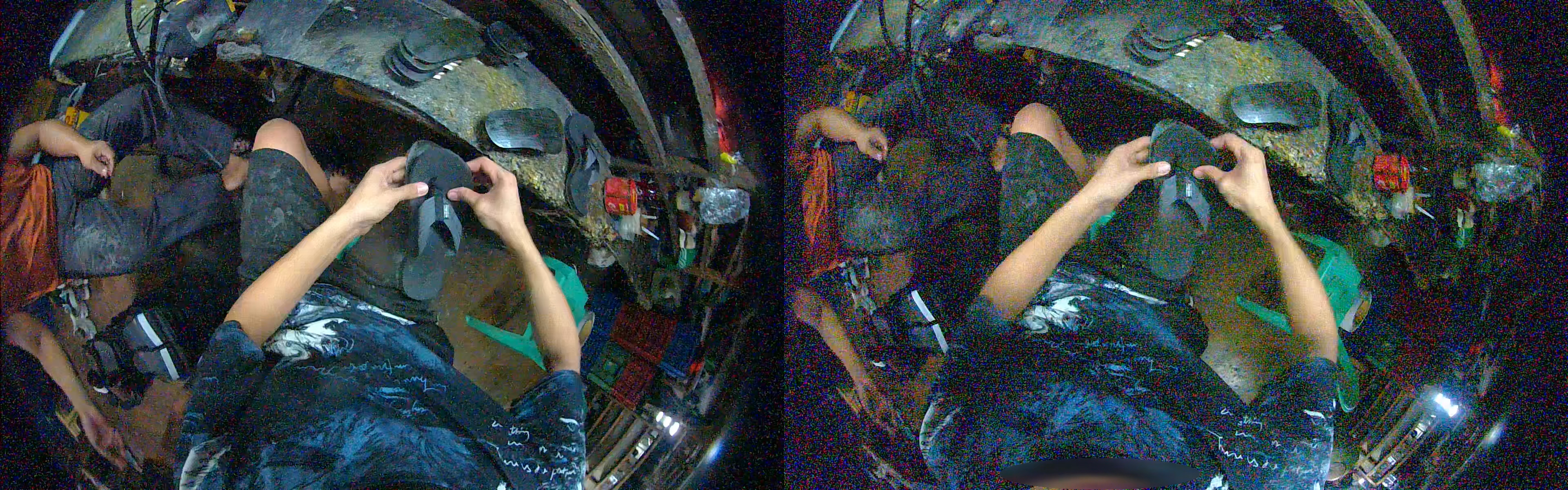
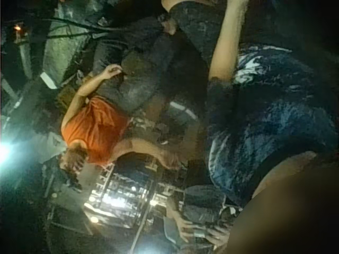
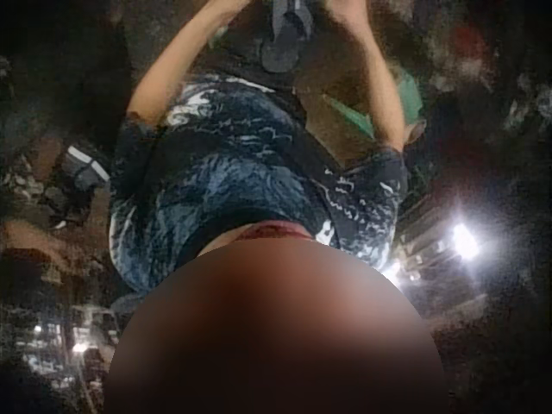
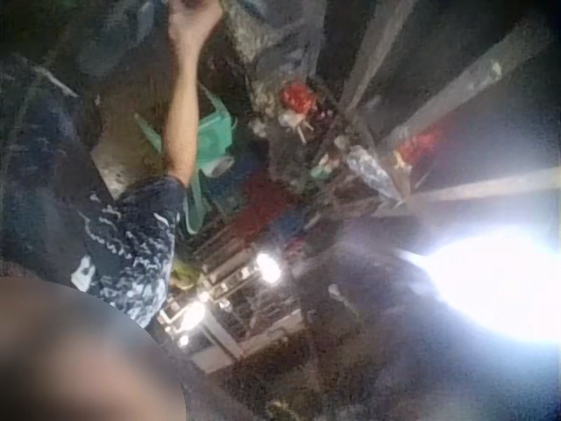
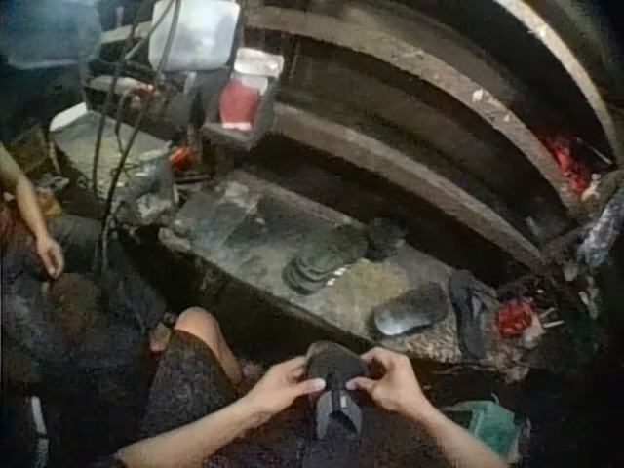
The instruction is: The person assembles black slipper sandals by pressing the upper straps onto the soles. They handle multiple pairs one at a time, aligning and pressing the components together, then placing the finished slippers on a nearby table.
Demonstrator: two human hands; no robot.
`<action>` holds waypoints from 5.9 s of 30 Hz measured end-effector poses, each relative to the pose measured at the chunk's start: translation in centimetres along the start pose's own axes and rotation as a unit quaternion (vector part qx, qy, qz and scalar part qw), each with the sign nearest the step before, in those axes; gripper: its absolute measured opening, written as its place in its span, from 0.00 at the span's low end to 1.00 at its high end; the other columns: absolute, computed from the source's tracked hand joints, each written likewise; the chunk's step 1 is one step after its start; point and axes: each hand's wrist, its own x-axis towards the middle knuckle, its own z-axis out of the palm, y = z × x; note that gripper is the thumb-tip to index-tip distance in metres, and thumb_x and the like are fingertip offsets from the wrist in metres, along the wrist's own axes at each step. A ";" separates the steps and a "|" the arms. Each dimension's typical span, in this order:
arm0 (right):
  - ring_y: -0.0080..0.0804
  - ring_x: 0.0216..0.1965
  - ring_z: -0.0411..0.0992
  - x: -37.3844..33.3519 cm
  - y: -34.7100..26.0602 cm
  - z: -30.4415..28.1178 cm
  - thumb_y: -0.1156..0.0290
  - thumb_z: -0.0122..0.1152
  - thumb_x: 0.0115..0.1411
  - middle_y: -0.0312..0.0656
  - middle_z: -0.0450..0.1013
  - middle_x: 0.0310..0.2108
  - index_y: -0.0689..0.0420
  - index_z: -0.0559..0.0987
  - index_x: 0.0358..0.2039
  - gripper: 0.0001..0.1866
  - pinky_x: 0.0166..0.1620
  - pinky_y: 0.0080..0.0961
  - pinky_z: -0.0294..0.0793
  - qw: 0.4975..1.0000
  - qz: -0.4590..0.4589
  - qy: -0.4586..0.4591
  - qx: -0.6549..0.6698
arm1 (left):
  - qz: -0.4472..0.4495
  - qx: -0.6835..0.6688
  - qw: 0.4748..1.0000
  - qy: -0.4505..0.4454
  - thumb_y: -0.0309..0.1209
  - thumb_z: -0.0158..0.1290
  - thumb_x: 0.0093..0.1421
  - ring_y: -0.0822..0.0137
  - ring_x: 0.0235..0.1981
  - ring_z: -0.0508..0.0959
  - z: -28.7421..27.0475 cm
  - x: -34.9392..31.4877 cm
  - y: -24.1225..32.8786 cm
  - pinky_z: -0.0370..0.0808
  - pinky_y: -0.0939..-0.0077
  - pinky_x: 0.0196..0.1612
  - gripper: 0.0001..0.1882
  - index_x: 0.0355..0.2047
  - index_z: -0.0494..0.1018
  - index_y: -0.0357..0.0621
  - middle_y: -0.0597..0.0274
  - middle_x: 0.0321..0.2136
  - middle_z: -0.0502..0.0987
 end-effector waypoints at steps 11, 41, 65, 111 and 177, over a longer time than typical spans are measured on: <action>0.27 0.33 0.79 -1.2 -0.9 1.9 0.73 0.84 0.42 0.38 0.82 0.31 0.62 0.84 0.35 0.20 0.41 0.27 0.78 0.991 0.017 0.131 -0.023 | -0.001 0.170 0.977 -0.132 0.33 0.63 0.66 0.69 0.53 0.78 -3.6 2.7 0.4 0.72 0.67 0.61 0.26 0.63 0.74 0.42 0.64 0.53 0.80; 0.26 0.47 0.75 -2.6 9.2 6.6 0.76 0.77 0.56 0.39 0.79 0.44 0.59 0.82 0.46 0.18 0.53 0.25 0.74 0.942 -0.021 0.073 0.327 | -0.021 0.323 0.915 -0.239 0.30 0.64 0.64 0.63 0.60 0.76 -6.1 6.3 1.0 0.70 0.63 0.66 0.29 0.65 0.72 0.45 0.59 0.56 0.80; 0.51 0.63 0.71 -17.6 -4.2 5.5 0.21 0.42 0.62 0.59 0.70 0.63 0.69 0.65 0.67 0.58 0.68 0.47 0.68 0.564 0.199 -0.238 0.765 | -0.285 -0.249 0.920 -0.105 0.65 0.38 0.69 0.53 0.65 0.71 -2.6 -16.9 4.9 0.64 0.59 0.70 0.45 0.67 0.63 0.35 0.49 0.64 0.71; 0.34 0.48 0.79 -17.1 4.2 -7.3 0.66 0.71 0.58 0.44 0.80 0.50 0.66 0.75 0.60 0.31 0.56 0.35 0.77 0.789 0.152 0.280 0.525 | -0.108 -0.118 0.964 -0.213 0.56 0.36 0.76 0.51 0.62 0.75 2.6 -0.2 11.9 0.70 0.51 0.66 0.35 0.71 0.60 0.42 0.45 0.64 0.71; 0.36 0.52 0.75 -14.1 -9.1 2.6 0.53 0.58 0.66 0.44 0.78 0.48 0.62 0.80 0.51 0.25 0.60 0.31 0.69 0.818 -0.013 -0.069 0.570 | -0.066 0.004 0.983 0.170 0.54 0.41 0.72 0.54 0.52 0.78 5.7 -16.3 9.5 0.71 0.59 0.61 0.32 0.54 0.75 0.35 0.50 0.49 0.80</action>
